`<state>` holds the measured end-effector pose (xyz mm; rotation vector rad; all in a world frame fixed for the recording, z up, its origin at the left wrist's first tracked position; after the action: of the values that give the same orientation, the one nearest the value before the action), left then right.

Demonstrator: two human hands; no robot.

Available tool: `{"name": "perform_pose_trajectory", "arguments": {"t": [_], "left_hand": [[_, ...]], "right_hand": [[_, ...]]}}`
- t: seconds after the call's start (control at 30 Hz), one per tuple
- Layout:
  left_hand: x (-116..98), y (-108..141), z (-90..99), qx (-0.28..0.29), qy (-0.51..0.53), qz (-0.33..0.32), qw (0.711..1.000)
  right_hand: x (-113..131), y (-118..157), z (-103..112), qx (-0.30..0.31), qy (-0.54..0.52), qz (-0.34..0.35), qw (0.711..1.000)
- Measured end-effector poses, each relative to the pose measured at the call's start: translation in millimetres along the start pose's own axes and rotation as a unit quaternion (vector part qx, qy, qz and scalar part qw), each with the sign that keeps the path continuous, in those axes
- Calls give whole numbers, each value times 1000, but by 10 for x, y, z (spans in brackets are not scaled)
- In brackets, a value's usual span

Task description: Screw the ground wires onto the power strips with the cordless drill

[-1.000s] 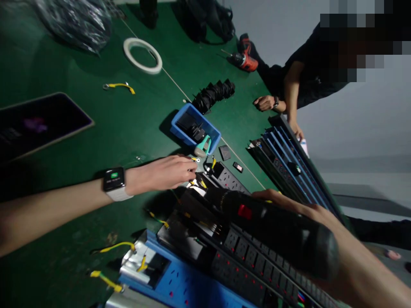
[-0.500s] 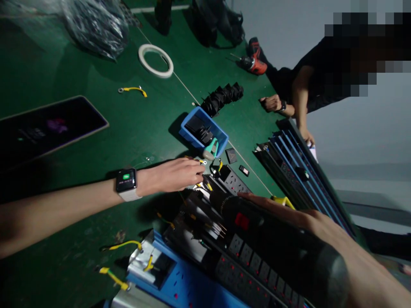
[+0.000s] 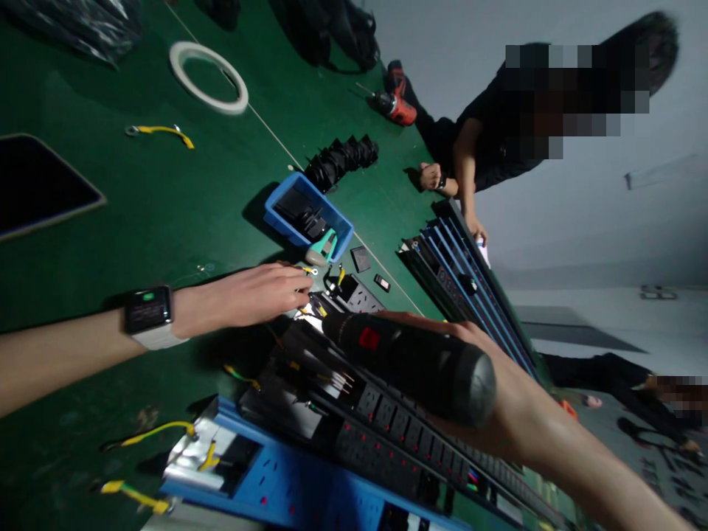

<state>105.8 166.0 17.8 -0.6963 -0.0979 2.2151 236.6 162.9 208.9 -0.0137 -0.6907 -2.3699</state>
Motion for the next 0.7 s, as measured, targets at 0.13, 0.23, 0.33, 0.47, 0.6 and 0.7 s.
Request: {"name": "perform_pose_trajectory", "arguments": {"t": [0.13, 0.23, 0.33, 0.47, 0.6, 0.7], "left_hand": [[-5, 16, 4, -15, 1, -7, 1000], [-1, 11, -5, 1, -7, 1, 1000], [-7, -3, -5, 22, -11, 5, 1000], [-13, -6, -5, 32, -10, 5, 999], [4, 1, -32, 38, -11, 10, 999], [9, 13, -28, 28, 0, 2, 1000]], "right_hand": [[-92, 79, -41, -38, -23, 17, 999], [-126, 70, -89, -28, -53, 16, 998], [-118, 42, -115, -16, -88, 13, 996], [-61, 44, -97, -26, -112, -4, 993], [22, 61, -74, -16, -94, -18, 995], [18, 41, -66, -1, -92, -40, 995]]}}
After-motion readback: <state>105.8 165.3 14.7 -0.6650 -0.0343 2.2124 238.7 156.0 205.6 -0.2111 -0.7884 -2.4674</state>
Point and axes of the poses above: each hand's wrist, its own y-axis away from the middle knuckle, its own z-axis out of the back of the hand, x = y × z, the point moved 7 cm from there along -y, towards the middle knuckle, and after that the axes turned 4 degrees about z, right-handed, at the moved point
